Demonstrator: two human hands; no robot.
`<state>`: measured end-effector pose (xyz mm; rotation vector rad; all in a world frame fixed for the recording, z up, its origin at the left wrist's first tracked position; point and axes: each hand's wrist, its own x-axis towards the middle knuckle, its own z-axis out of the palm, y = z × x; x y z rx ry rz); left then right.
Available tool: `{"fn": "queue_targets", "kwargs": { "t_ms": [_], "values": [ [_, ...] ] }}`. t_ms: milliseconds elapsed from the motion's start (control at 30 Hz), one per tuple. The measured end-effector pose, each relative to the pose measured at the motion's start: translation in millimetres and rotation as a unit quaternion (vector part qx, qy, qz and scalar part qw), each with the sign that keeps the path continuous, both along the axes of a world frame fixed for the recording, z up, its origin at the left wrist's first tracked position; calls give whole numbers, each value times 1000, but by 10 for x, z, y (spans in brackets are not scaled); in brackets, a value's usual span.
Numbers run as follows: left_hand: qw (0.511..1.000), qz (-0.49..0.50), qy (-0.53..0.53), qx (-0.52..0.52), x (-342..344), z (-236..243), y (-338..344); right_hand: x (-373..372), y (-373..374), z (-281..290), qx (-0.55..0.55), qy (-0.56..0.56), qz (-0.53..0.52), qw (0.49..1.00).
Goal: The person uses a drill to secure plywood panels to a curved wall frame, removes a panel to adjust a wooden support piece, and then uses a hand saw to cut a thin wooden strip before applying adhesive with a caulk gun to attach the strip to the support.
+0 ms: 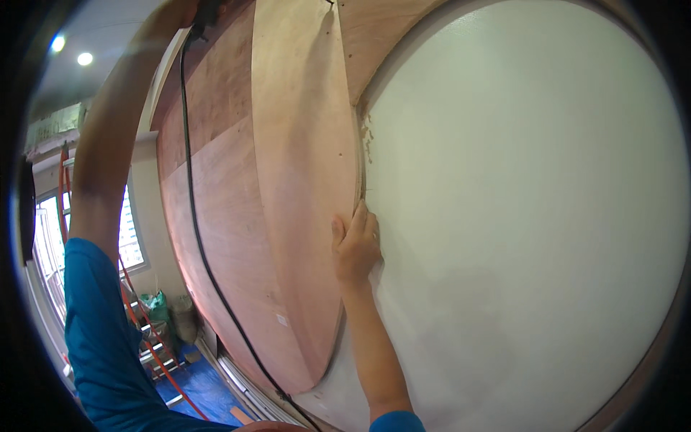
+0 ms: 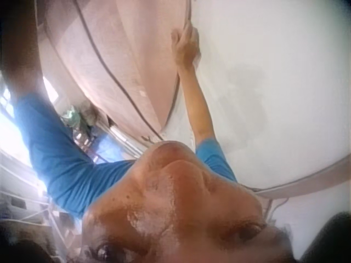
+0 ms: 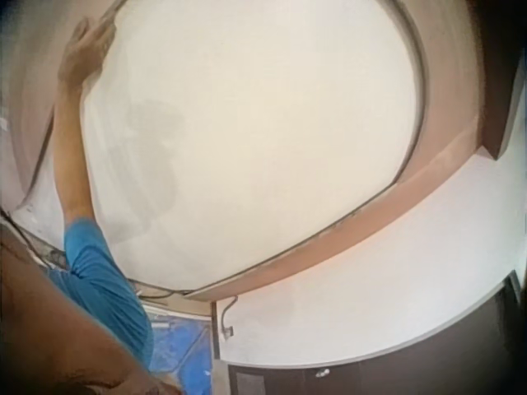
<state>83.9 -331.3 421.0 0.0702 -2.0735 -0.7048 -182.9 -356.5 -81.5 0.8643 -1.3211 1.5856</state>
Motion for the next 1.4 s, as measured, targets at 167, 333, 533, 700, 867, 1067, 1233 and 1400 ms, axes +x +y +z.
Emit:
{"fn": "queue_targets", "kwargs": {
  "t_ms": [167, 333, 533, 700, 867, 1067, 1233, 1400],
  "values": [
    [997, 46, 25, -65, -252, -407, -27, -33, 11, 7, 2, -24, -9, 1000],
    [998, 10, 14, 68, -126, -330, 66, 41, -50, -9, -5, -24, -24, 999],
    [999, 10, -15, 31, -164, -231, 207, 102, -33, 24, 0, -43, -29, 999],
    [999, -12, -31, 18, -74, -37, 136, 94, -81, 13, -7, -24, -35, 999],
    [995, -91, 9, 28, -83, -401, 2, 76, -83, 7, -10, -25, -46, 999],
    [984, 75, -44, -155, 1, -334, -213, 6, -73, -46, 1, -23, -78, 997],
    [926, 184, -46, -326, 80, -21, -28, 106, -131, 24, -6, -32, -53, 998],
    [996, 46, -40, -58, -109, -343, -58, 1, -160, 3, -12, -30, -59, 998]
  ]
}}
